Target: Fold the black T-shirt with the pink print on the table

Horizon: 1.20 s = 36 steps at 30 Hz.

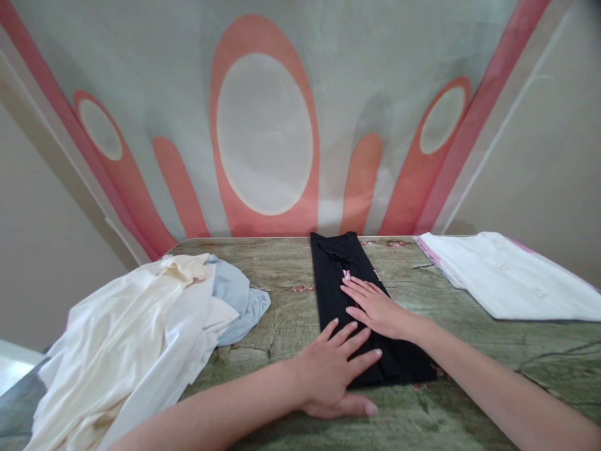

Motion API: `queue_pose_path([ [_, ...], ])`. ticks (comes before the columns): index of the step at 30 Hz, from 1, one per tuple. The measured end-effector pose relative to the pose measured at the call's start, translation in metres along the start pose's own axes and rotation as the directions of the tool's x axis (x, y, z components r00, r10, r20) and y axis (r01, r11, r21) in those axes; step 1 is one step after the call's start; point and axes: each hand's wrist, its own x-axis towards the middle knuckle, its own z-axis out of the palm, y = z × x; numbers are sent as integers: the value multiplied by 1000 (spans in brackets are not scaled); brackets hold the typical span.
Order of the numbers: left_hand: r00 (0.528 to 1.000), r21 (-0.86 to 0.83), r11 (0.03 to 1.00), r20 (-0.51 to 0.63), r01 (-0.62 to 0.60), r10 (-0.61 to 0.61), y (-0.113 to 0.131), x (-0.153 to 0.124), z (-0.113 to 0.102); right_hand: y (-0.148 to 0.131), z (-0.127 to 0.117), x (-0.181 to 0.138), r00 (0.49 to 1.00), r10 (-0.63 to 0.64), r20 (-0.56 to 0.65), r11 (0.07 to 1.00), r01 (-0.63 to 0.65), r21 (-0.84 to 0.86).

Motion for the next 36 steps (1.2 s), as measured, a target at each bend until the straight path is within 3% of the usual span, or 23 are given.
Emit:
queue_pose_path([
  [5, 1000, -60, 998, 9, -19, 20, 17, -4, 2, -15, -12, -6, 994, 36, 99, 999, -33, -31],
  [10, 993, -89, 991, 56, -99, 105, 26, -4, 12, -34, -24, -12, 994, 47, 102, 998, -42, -56],
  [15, 984, -170, 972, 37, -165, 174, 25, -2, -10, -35, -27, -13, 995, 34, 89, 999, -31, -31],
  [17, 994, -222, 969, -1, -109, 112, 15, 1, -23, -29, -29, -11, 997, 16, 79, 1000, -18, 22],
  [19, 997, -233, 971, -53, 50, -64, -8, 5, -33, -21, -31, -7, 998, 16, 53, 995, -21, 101],
  [20, 977, -212, 965, -118, 152, -179, -26, 8, -37, -16, -32, -4, 999, 25, 34, 990, -29, 140],
  [23, 856, -240, 883, -242, 403, -456, -94, 19, -47, 1, -32, 10, 996, 85, -40, 972, -75, 222],
  [26, 682, -310, 732, -271, 606, -679, -166, 34, -58, 17, -29, 30, 981, 159, -114, 960, -126, 252],
  [30, 560, -356, 645, -322, 676, -764, -225, 57, -67, 33, -15, 54, 935, 240, -261, 947, -166, 276],
  [36, 467, -408, 594, -374, 693, -801, -260, 94, -60, 47, 12, 63, 862, 324, -391, 916, -181, 359],
])
